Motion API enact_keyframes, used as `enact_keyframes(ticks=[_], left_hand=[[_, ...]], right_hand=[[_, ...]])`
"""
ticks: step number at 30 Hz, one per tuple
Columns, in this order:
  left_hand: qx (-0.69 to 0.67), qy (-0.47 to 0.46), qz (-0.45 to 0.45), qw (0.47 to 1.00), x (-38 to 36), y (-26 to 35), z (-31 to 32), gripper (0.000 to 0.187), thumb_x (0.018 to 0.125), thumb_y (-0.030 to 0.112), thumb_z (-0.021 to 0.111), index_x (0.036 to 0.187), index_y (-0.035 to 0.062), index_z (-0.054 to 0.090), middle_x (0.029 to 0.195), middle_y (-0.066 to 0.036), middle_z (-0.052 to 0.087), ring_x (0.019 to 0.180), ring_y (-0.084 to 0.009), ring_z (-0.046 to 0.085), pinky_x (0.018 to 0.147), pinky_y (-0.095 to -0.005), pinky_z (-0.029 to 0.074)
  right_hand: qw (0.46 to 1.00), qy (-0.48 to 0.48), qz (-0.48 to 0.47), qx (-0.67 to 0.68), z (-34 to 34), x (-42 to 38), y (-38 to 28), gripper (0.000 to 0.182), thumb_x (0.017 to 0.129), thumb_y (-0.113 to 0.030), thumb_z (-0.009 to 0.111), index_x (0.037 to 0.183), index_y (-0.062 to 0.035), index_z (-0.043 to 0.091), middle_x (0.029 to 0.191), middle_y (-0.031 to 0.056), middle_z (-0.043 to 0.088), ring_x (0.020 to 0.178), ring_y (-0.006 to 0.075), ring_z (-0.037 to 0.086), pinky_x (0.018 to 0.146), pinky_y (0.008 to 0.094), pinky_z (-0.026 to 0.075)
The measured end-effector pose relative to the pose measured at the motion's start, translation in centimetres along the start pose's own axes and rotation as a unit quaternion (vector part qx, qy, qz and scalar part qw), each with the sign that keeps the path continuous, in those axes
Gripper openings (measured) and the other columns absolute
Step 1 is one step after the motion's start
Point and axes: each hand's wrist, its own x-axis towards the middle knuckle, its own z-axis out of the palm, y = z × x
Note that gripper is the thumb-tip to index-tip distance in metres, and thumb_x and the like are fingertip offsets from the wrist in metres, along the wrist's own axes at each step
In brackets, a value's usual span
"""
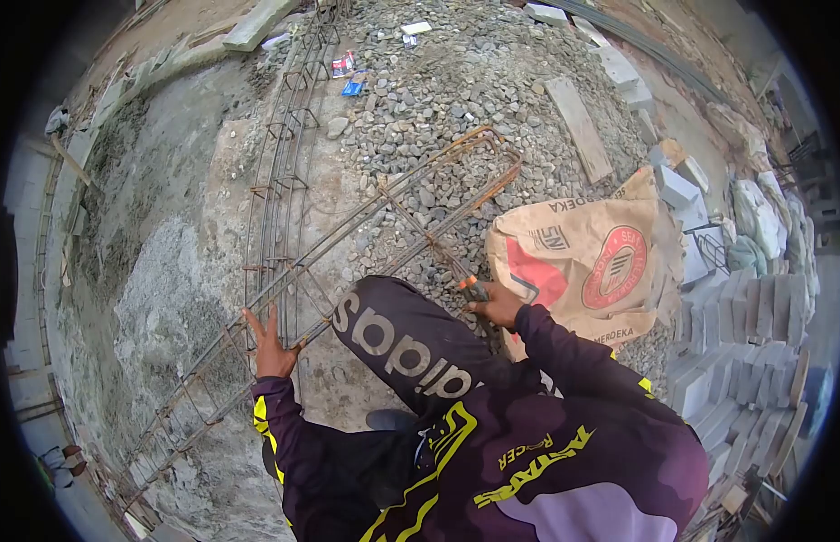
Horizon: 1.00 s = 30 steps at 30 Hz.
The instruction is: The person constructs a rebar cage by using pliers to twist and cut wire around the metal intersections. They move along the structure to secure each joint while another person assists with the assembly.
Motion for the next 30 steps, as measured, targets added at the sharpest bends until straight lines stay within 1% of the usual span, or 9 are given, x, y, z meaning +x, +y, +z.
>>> enact_keyframes(ticks=[1,4,8,10,11,14,17,24,30], left_hand=[[-0.004,-0.003,-0.005,1.0,-0.1,0.0,-0.1,0.1,0.061,0.011,0.087,0.146,0.0176,0.036,0.157,-0.024,-0.006,0.138,-0.0447,0.028,0.092,-0.0415,0.05],[-0.001,0.006,-0.004,1.0,-0.1,-0.2,0.2,0.098,0.062,0.012,0.087,0.146,0.0174,0.037,0.157,-0.023,-0.005,0.137,-0.0431,0.032,0.089,-0.0412,0.052],[-0.012,-0.003,-0.01,1.0,-0.3,-0.3,0.2,0.098,0.062,0.016,0.087,0.146,0.0168,0.036,0.158,-0.02,-0.009,0.134,-0.042,0.036,0.088,-0.041,0.052],[-0.01,0.023,0.006,1.0,-0.7,0.0,-0.2,0.091,0.064,0.021,0.087,0.143,0.0154,0.041,0.156,-0.022,0.009,0.13,-0.0402,0.043,0.086,-0.0418,0.052],[-0.01,0.036,0.015,0.999,-0.9,0.3,-0.4,0.089,0.064,0.023,0.086,0.141,0.0148,0.044,0.155,-0.022,0.017,0.127,-0.0394,0.047,0.086,-0.0422,0.052],[-0.065,-0.112,-0.01,0.992,-0.2,-2.0,1.4,0.076,0.065,0.032,0.085,0.131,0.0127,0.054,0.128,-0.022,0.057,0.109,-0.0365,0.061,0.08,-0.0437,0.052],[0.044,-0.118,0.008,0.992,-1.6,1.6,-0.6,0.067,0.065,0.039,0.085,0.121,0.0118,0.061,0.093,-0.014,0.071,0.091,-0.0341,0.067,0.078,-0.0415,0.052],[0.08,-0.097,0.006,0.992,-0.5,2.3,-1.0,0.062,0.069,0.066,0.07,0.091,0.0071,0.07,0.075,-0.018,0.068,0.076,-0.0368,0.067,0.065,-0.0469,0.05],[0.071,-0.055,0.039,0.995,0.2,2.5,-3.2,0.067,0.071,0.071,0.065,0.073,0.0041,0.068,0.062,-0.019,0.061,0.065,-0.0394,0.062,0.058,-0.0457,0.046]], right_hand=[[0.999,0.016,-0.034,-0.015,0.5,0.3,0.9,0.031,0.087,-0.014,0.063,0.117,-0.0053,0.06,0.084,0.0004,0.061,0.076,0.0121,0.053,0.074,0.0306,0.045],[0.996,-0.036,0.056,0.067,1.1,-1.2,0.8,0.029,0.086,-0.013,0.064,0.113,-0.0052,0.06,0.083,0.0003,0.062,0.077,0.0126,0.055,0.075,0.0314,0.046],[0.996,0.062,-0.029,0.056,4.7,0.6,3.4,0.027,0.087,-0.012,0.063,0.112,-0.0039,0.059,0.079,0.0013,0.061,0.076,0.0124,0.057,0.073,0.0305,0.047],[0.988,0.101,-0.035,0.108,6.0,1.6,2.8,0.03,0.088,-0.012,0.062,0.116,-0.0046,0.058,0.077,0.0019,0.061,0.074,0.0124,0.059,0.069,0.0299,0.048],[0.989,0.095,0.017,0.116,6.1,1.8,2.5,0.036,0.089,-0.01,0.061,0.125,-0.0084,0.055,0.078,0.0024,0.06,0.068,0.0121,0.059,0.061,0.0288,0.049],[0.977,0.149,-0.084,0.126,7.8,3.4,3.8,0.041,0.09,-0.009,0.06,0.13,-0.0115,0.051,0.08,0.0029,0.06,0.066,0.012,0.058,0.056,0.0283,0.048],[0.981,0.155,-0.101,0.067,8.4,3.0,2.9,0.05,0.089,-0.007,0.06,0.137,-0.0132,0.045,0.085,0.0036,0.06,0.067,0.0128,0.058,0.06,0.0288,0.049],[0.966,0.18,-0.181,-0.024,8.9,4.8,4.0,0.062,0.087,-0.004,0.059,0.144,-0.0134,0.036,0.111,0.0117,0.059,0.091,0.0198,0.058,0.081,0.0328,0.049],[0.981,0.147,-0.106,0.072,8.3,4.5,3.4,0.071,0.086,-0.003,0.059,0.149,-0.0166,0.029,0.137,0.0184,0.047,0.111,0.026,0.054,0.097,0.0347,0.041]])
